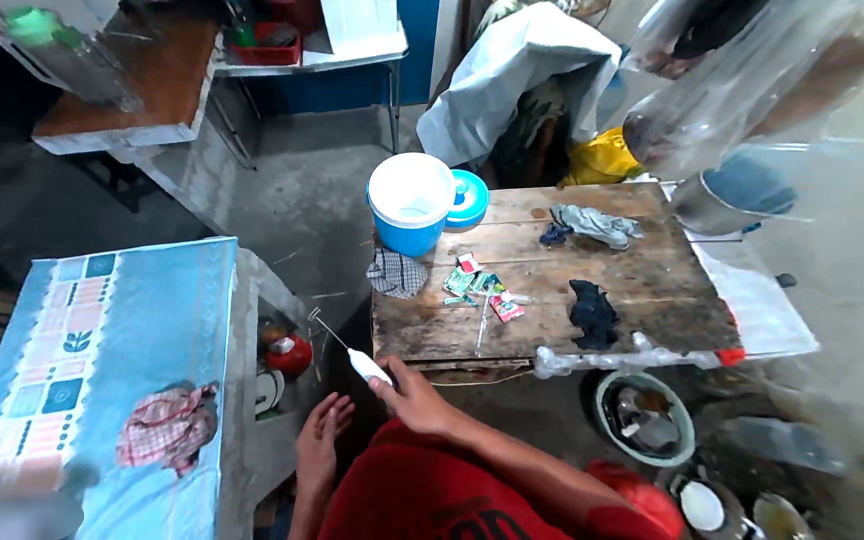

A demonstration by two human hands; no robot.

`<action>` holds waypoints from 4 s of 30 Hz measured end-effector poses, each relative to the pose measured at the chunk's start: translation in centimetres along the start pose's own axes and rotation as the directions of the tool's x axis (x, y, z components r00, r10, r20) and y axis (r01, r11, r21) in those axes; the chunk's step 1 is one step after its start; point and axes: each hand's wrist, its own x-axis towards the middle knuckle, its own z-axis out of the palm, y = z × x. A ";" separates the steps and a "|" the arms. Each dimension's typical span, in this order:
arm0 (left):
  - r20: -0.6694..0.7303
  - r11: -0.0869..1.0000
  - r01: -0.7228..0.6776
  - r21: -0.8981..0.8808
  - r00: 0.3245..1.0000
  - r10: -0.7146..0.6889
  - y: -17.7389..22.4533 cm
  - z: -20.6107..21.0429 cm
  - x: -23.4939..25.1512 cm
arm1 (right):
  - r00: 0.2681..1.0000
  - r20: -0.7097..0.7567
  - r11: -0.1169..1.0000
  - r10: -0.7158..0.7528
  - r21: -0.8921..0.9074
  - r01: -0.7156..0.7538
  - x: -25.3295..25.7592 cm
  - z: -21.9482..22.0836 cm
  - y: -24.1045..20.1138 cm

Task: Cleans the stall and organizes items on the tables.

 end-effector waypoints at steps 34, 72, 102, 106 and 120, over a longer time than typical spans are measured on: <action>-0.401 0.941 0.276 0.198 0.898 -0.180 2.8 -4.5 -9.1 | 0.979 -0.197 0.812 0.052 -0.562 -0.156 21.7 -6.5 6.6; -0.228 0.919 -0.184 0.348 0.934 0.274 3.6 -1.7 -8.7 | 0.934 0.315 0.972 -0.166 0.210 0.102 2.6 9.9 -5.5; -0.592 0.954 -0.280 0.104 0.754 0.286 8.1 -2.3 -6.1 | 0.761 0.529 0.822 -0.375 -0.189 0.537 1.4 10.7 -6.3; -0.487 0.942 -0.335 0.016 0.820 0.300 8.8 -1.9 -5.9 | 0.835 0.422 0.924 -0.352 0.018 0.381 1.7 11.6 -6.2; -0.436 0.771 -0.447 -0.453 0.866 0.246 13.3 -5.2 -4.0 | 0.631 0.711 0.888 -0.310 -0.021 0.460 1.8 8.4 -7.5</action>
